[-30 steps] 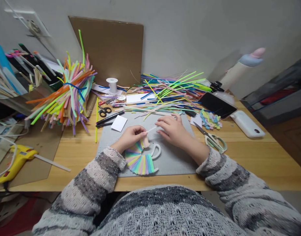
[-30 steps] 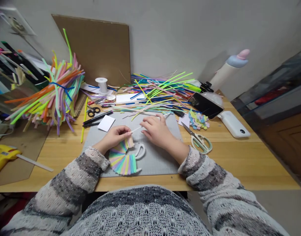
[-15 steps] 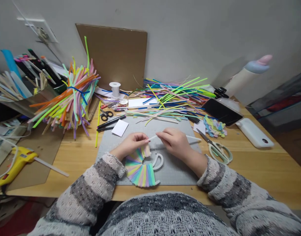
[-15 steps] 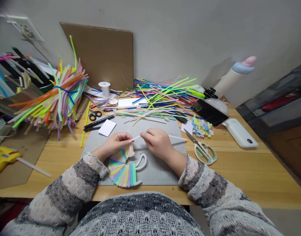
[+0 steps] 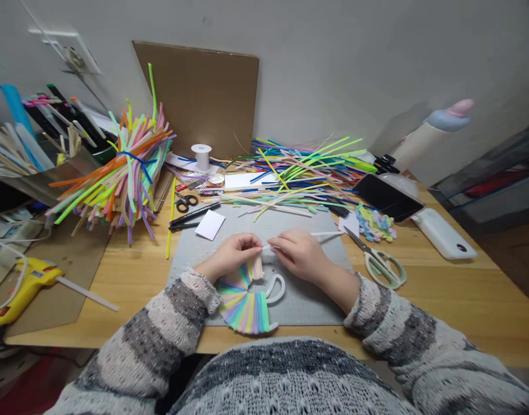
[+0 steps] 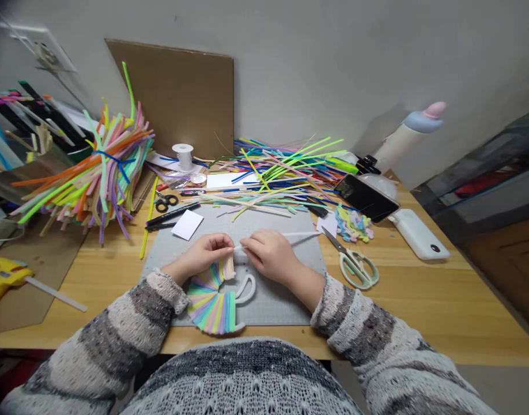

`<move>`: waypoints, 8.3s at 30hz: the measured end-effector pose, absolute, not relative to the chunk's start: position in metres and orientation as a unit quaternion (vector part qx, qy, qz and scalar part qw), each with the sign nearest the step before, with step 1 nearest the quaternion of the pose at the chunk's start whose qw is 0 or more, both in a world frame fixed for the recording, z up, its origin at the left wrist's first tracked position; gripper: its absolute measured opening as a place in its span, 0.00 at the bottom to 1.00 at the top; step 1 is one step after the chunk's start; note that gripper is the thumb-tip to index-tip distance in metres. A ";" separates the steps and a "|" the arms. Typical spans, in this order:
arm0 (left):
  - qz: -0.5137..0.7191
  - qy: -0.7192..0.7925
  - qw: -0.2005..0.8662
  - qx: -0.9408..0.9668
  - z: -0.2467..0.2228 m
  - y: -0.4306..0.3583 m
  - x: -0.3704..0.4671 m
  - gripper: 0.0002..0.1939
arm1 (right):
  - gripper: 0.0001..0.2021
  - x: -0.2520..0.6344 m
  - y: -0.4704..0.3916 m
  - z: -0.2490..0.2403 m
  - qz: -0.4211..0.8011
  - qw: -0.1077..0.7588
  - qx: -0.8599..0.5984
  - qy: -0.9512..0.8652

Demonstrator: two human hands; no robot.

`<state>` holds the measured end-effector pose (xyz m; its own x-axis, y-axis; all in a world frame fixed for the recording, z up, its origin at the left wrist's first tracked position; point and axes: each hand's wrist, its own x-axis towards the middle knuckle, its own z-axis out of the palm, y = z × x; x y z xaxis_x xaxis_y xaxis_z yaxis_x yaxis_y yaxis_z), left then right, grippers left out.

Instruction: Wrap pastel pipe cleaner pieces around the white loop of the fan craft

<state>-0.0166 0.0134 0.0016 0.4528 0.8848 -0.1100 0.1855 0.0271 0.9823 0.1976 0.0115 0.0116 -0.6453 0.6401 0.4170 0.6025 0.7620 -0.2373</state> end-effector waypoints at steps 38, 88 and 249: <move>0.309 0.453 0.564 0.617 -0.002 0.020 -0.014 0.08 | 0.07 0.186 0.018 -0.009 0.216 0.272 -0.338 -0.874; 0.239 0.472 0.418 0.738 0.002 0.013 -0.010 0.04 | 0.10 0.188 0.016 0.000 0.133 0.203 -0.328 -0.913; 0.385 0.444 0.613 0.528 0.013 0.031 -0.040 0.20 | 0.14 0.215 0.046 -0.002 0.042 0.072 -0.504 -0.860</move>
<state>-0.0403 0.0313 0.0127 0.3089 0.9409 -0.1388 -0.0034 0.1471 0.9891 0.2147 0.0465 -0.0024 -0.4824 0.8722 0.0814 0.8600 0.4892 -0.1454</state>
